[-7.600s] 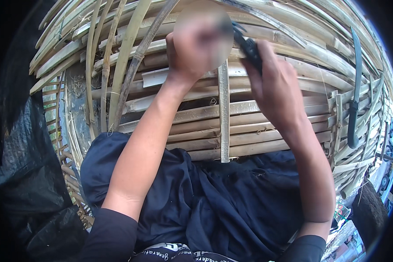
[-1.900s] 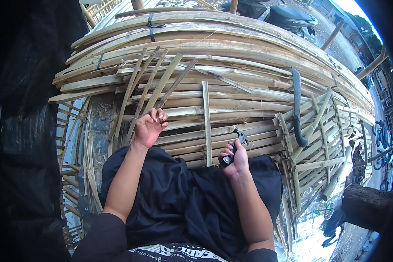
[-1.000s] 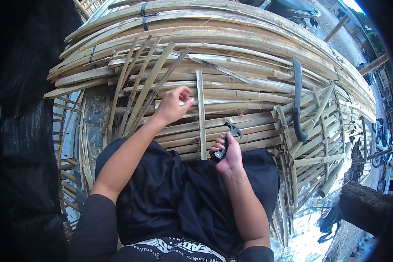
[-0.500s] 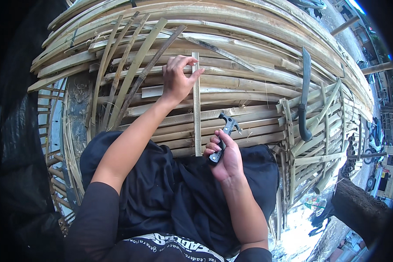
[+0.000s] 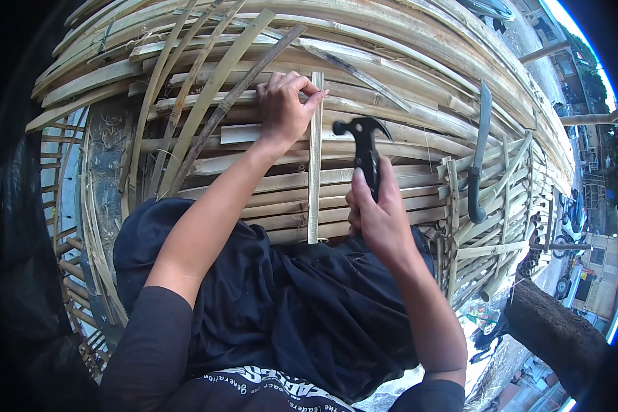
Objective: The person chops strips of bamboo with a machete and then uses a hammer to secure a component of the bamboo structure.
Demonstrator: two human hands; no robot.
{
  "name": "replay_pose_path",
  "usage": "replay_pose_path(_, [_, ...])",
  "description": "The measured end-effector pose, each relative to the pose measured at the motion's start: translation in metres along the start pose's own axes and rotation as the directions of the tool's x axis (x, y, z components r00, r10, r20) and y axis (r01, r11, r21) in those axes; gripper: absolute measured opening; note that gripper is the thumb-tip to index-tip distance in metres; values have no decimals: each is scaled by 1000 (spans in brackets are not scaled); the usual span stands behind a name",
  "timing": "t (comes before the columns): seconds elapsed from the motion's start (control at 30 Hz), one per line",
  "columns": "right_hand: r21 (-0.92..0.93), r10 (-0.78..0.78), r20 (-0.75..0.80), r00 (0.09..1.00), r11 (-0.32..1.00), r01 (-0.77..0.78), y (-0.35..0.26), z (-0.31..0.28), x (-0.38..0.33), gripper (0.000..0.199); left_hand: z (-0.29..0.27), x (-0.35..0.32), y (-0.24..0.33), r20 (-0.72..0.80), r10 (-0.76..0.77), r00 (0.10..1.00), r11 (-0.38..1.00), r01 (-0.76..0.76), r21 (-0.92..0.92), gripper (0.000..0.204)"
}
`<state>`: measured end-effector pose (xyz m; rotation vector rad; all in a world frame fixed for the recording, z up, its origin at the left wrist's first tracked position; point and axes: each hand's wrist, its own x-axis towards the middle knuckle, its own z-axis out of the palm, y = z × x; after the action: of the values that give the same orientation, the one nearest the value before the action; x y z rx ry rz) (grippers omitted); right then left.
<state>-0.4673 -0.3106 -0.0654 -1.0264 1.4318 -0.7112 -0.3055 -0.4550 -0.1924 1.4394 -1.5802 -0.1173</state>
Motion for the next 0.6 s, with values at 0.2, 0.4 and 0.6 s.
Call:
replay_pose_path(0.2, [-348,-390,-58,919,871,348,-20,15,59,23,2,10,-5,15,131,991,990,-129,-60,26])
replay_pose_path(0.4, [-173,-459,-217,861,886,429,-6,23,81,16,1,10,-10,51,131,990,987,-125,-96,28])
replay_pose_path(0.6, [-531,-555,-256,791,765,365,17,20,86,25,2,11,-10,78,120,990,989,-113,-92,29])
